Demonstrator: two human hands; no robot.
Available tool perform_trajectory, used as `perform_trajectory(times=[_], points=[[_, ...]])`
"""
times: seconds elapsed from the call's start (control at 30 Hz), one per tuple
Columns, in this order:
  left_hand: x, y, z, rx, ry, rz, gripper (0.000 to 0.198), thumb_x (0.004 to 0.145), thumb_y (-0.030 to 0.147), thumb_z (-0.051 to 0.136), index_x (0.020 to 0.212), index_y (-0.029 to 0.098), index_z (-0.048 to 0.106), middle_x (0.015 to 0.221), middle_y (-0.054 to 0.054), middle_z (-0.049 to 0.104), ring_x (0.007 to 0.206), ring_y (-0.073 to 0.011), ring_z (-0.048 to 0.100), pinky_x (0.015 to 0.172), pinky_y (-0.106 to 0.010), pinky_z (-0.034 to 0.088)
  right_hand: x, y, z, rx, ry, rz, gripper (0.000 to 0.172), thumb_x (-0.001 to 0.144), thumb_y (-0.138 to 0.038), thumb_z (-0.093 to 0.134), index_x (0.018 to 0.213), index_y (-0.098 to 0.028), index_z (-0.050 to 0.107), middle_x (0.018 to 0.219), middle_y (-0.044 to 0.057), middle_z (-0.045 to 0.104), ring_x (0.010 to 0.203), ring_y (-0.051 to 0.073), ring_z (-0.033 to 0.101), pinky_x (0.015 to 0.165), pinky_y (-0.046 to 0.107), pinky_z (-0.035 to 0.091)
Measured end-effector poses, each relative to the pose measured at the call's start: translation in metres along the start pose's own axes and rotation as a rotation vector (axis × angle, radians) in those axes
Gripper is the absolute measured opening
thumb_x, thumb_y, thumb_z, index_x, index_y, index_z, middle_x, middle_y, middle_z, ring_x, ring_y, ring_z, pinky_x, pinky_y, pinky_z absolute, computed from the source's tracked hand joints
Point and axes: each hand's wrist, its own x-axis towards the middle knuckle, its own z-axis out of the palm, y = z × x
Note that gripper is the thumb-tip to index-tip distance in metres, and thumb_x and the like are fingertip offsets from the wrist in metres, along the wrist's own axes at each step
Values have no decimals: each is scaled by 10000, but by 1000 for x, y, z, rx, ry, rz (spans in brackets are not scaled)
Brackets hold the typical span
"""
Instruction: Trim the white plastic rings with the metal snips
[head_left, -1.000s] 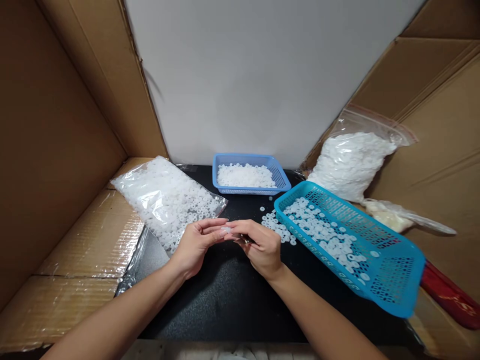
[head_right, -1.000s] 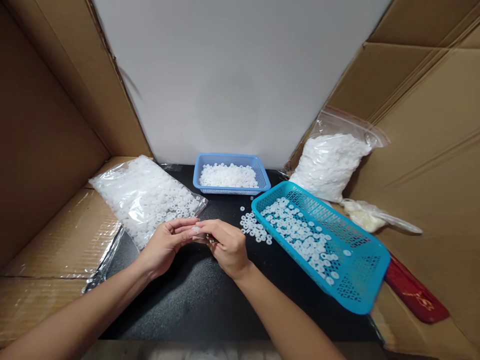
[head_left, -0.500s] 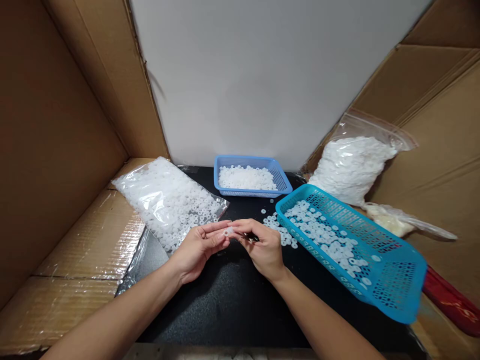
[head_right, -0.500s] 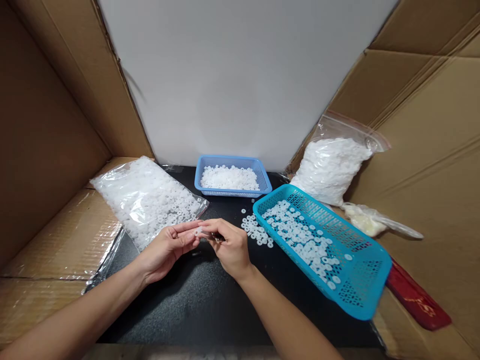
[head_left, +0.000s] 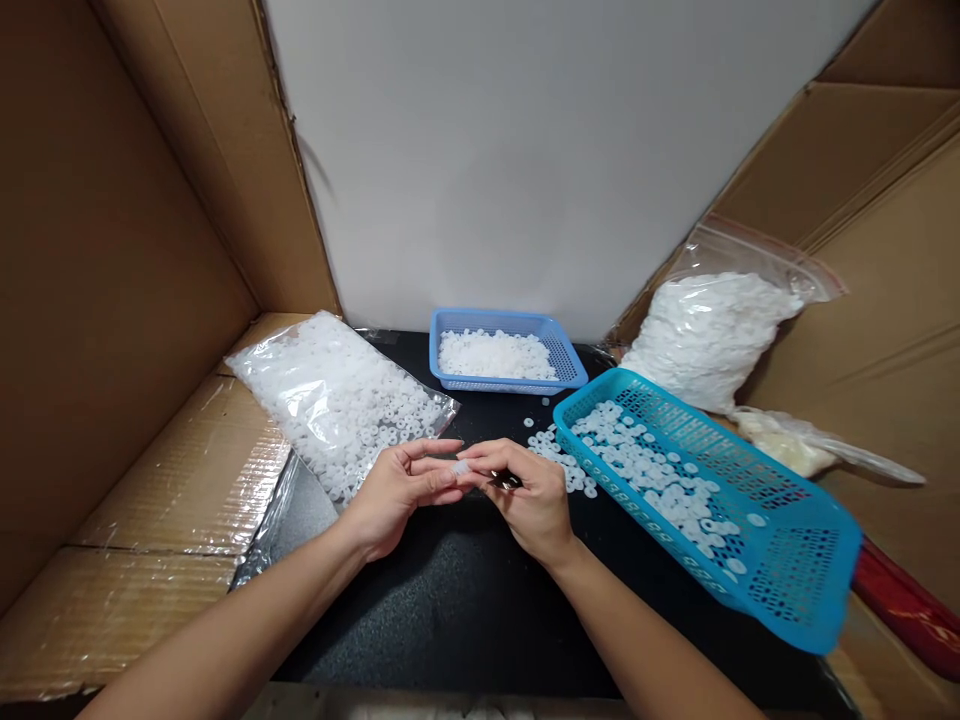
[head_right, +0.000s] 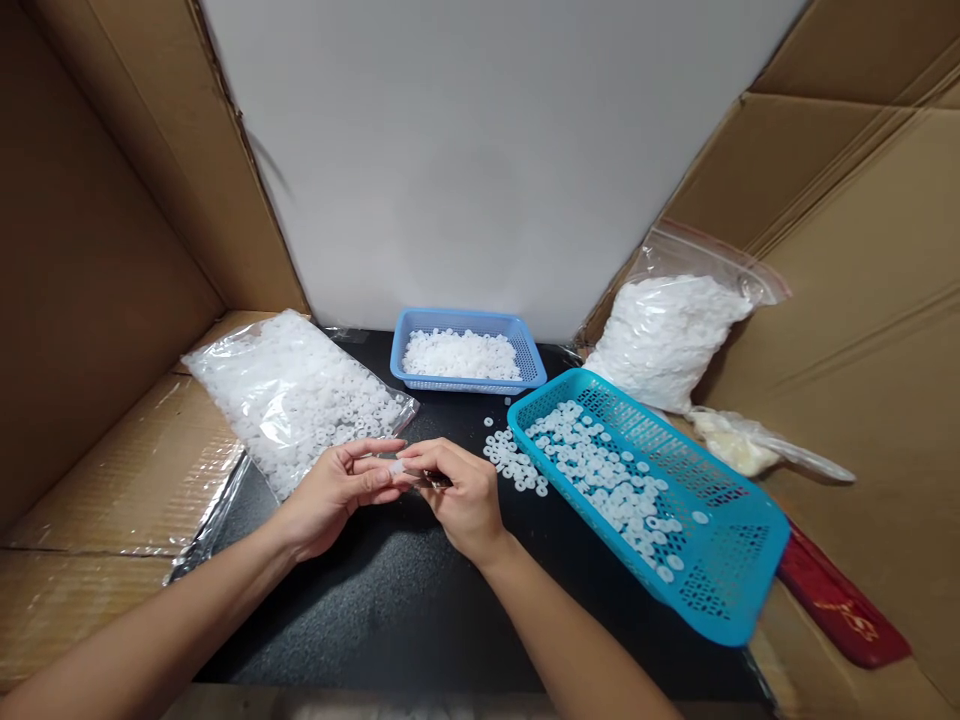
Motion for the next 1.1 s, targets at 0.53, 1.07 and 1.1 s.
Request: perform_trajectory(times=[0.53,1.07,1.1], points=[[-5,-2,-1,102,-150,158,409,813,292,821,1172,161,675,956,-87,744,921,-176,717,878,-287,582,0,-3,-1,91,-106,348,123,844,-207,683,954,-160,654,681,-20,597,489,45,439,450,153,375],[20,-1,-38,1254,-49,617,270,818,15,557,931,202,716,905,-93,685,978,-283,530,930,-433,397,5,-4,-8,277,-125,473,180,810,-276,666,913,-164,569,849,-2,522,547,35,363,503,187,352],[21,0,-38,1249,-53,619,247,827,29,562,900,196,727,904,-105,691,998,-295,520,946,-448,385,5,-4,-8,284,-124,467,178,812,-277,669,912,-165,573,853,-2,514,548,35,362,508,190,353]])
